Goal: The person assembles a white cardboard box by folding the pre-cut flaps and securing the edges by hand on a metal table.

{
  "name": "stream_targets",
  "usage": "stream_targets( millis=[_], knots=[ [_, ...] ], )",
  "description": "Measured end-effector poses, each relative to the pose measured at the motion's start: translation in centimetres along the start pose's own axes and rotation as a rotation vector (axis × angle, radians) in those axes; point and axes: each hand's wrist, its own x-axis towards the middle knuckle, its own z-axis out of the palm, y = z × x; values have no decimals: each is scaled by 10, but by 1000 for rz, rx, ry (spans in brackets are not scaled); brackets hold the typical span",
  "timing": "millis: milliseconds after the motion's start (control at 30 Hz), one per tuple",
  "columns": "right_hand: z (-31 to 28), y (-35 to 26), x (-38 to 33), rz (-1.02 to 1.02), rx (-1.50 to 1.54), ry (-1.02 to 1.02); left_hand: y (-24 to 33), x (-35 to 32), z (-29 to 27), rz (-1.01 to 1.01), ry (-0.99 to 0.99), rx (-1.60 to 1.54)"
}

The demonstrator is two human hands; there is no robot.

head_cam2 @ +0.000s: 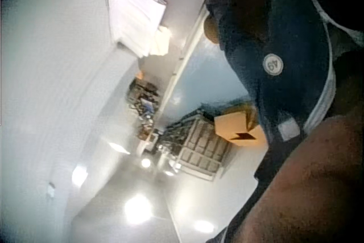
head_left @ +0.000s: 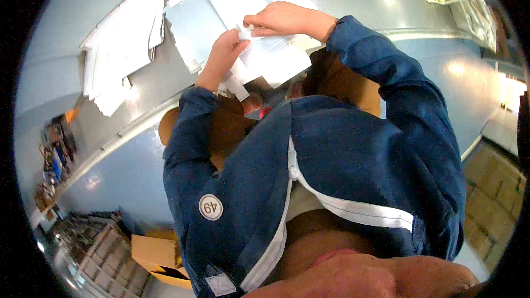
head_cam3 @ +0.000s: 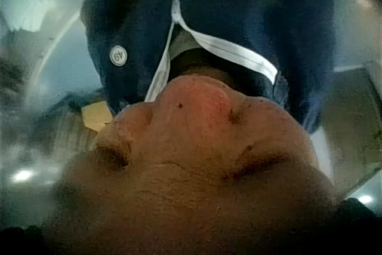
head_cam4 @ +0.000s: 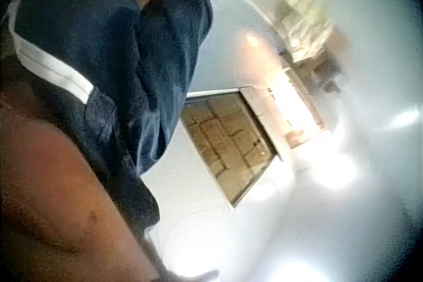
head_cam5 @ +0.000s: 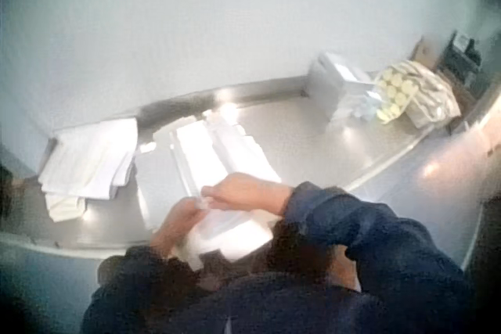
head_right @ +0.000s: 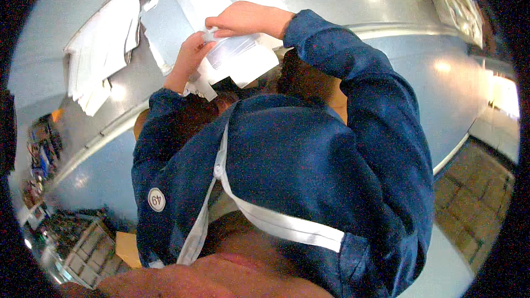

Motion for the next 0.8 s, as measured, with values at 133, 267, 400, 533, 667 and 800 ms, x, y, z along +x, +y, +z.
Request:
stream_targets(
  millis=[133, 267, 400, 533, 667, 800],
  knots=[
    [-27, 23, -41, 59, 226, 376, 12, -2, 3, -53, 27, 5],
    [6, 56, -114, 348, 277, 420, 26, -1, -2, -1, 3, 83],
    [47, 38, -121, 212, 356, 454, 16, -5, -5, 31, 14, 133],
    [58, 37, -109, 133, 284, 592, 11, -3, -6, 0, -23, 93],
    [68, 50, -108, 14, 197, 595, 15, -1, -6, -24, -48, 78],
    [69, 64, -107, -48, 111, 451, 18, 3, -6, 59, -66, 115]
  ],
)
